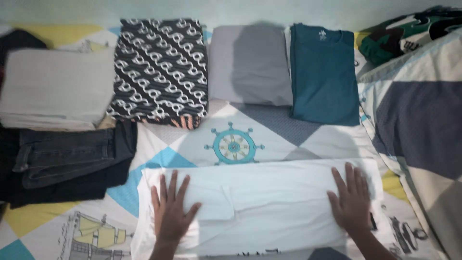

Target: Folding a variety of garments including shorts and t-shirts on a bed.

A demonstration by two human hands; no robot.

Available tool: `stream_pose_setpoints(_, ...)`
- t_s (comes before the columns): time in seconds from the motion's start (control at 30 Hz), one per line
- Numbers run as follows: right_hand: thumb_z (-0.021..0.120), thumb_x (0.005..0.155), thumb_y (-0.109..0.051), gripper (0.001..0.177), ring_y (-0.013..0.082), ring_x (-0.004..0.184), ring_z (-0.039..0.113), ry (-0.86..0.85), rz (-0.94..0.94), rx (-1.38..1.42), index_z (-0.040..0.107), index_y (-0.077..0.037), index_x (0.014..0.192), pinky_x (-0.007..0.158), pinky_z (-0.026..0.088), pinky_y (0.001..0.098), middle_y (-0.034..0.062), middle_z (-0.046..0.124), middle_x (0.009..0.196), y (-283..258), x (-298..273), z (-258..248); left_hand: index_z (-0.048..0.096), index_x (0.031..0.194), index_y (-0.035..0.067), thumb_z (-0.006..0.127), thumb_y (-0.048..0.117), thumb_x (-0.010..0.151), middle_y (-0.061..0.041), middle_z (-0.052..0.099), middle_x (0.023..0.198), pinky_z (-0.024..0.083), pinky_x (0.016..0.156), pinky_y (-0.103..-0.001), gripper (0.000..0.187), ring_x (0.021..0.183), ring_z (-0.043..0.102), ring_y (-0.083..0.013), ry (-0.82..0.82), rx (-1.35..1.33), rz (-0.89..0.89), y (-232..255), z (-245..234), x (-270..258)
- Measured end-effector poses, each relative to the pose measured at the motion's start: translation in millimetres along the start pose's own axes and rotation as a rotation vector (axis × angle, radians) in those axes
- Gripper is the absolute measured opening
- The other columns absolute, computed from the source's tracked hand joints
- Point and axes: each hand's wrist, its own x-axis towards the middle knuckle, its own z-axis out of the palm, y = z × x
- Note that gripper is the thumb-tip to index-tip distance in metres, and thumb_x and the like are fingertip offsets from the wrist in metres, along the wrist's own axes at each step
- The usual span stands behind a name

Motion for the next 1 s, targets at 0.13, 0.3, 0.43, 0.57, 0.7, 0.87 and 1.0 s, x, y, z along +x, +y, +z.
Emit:
stream_pose_setpoints(0.13, 0.054, 0.091, -0.035, 0.068, 0.0453, 0.154, 0.024, 0.02, 0.021, -0.015, 0.041, -0.021, 0.157, 0.127, 0.016, 0.0555, 0.0202, 0.028, 0.168, 2, -4, -4, 0.043, 0.151, 0.022, 0.064, 0.057, 0.081, -0.009, 0.026, 0.166, 0.01, 0.12, -0.064, 0.081, 0.153, 0.015, -0.0416, -0.009, -0.03, -0.004, 7, 4, -3)
stream_pose_setpoints(0.3, 0.053, 0.091, -0.035, 0.066, 0.0426, 0.155, 0.021, 0.006, 0.044, 0.008, 0.043, -0.02, 0.154, 0.126, 0.013, 0.0541, 0.0184, 0.027, 0.168, -2, -5, 2, 0.043, 0.15, 0.025, 0.064, 0.057, 0.078, -0.007, 0.025, 0.165, 0.009, 0.12, -0.063, 0.082, 0.153, 0.015, -0.0391, -0.034, 0.025, -0.043, 4, 1, -4)
stream_pose_setpoints(0.43, 0.051, 0.091, -0.035, 0.065, 0.0426, 0.156, 0.02, 0.016, 0.055, 0.022, 0.043, -0.02, 0.154, 0.126, 0.013, 0.0534, 0.0188, 0.026, 0.169, -4, -3, -3, 0.041, 0.15, 0.026, 0.063, 0.056, 0.078, -0.006, 0.023, 0.166, 0.008, 0.12, -0.061, 0.081, 0.153, 0.013, -0.0382, -0.061, 0.023, -0.045, 5, 4, -2)
stream_pose_setpoints(0.57, 0.05, 0.092, -0.036, 0.064, 0.0426, 0.156, 0.02, -0.005, 0.068, 0.004, 0.043, -0.02, 0.154, 0.126, 0.012, 0.0535, 0.0189, 0.026, 0.169, -4, -5, -3, 0.041, 0.15, 0.026, 0.063, 0.057, 0.078, -0.006, 0.023, 0.164, 0.007, 0.12, -0.061, 0.081, 0.153, 0.013, -0.0378, -0.072, 0.04, -0.051, 4, 4, -4)
stream_pose_setpoints(0.7, 0.049, 0.094, -0.038, 0.063, 0.0414, 0.156, 0.021, 0.009, 0.061, 0.006, 0.043, -0.022, 0.155, 0.127, 0.013, 0.0517, 0.0169, 0.026, 0.169, -6, -4, -4, 0.041, 0.15, 0.026, 0.063, 0.056, 0.079, -0.006, 0.023, 0.165, 0.007, 0.121, -0.06, 0.081, 0.153, 0.012, -0.0372, -0.054, 0.034, -0.045, 4, 4, -4)
stream_pose_setpoints(0.87, 0.048, 0.093, -0.038, 0.064, 0.0413, 0.155, 0.021, 0.006, 0.077, -0.005, 0.043, -0.022, 0.154, 0.126, 0.013, 0.0519, 0.0163, 0.026, 0.169, -5, -4, -2, 0.041, 0.15, 0.026, 0.062, 0.056, 0.079, -0.005, 0.023, 0.166, 0.006, 0.121, -0.06, 0.08, 0.154, 0.012, -0.0366, -0.042, 0.035, -0.044, 2, 6, -3)
stream_pose_setpoints(1.0, 0.048, 0.093, -0.038, 0.063, 0.0405, 0.156, 0.022, 0.008, 0.051, 0.003, 0.042, -0.022, 0.154, 0.127, 0.014, 0.0517, 0.0163, 0.026, 0.169, -8, -2, -3, 0.042, 0.15, 0.026, 0.063, 0.056, 0.079, -0.005, 0.023, 0.166, 0.006, 0.121, -0.06, 0.081, 0.153, 0.012, -0.0367, -0.043, 0.026, -0.054, 3, 2, -5)
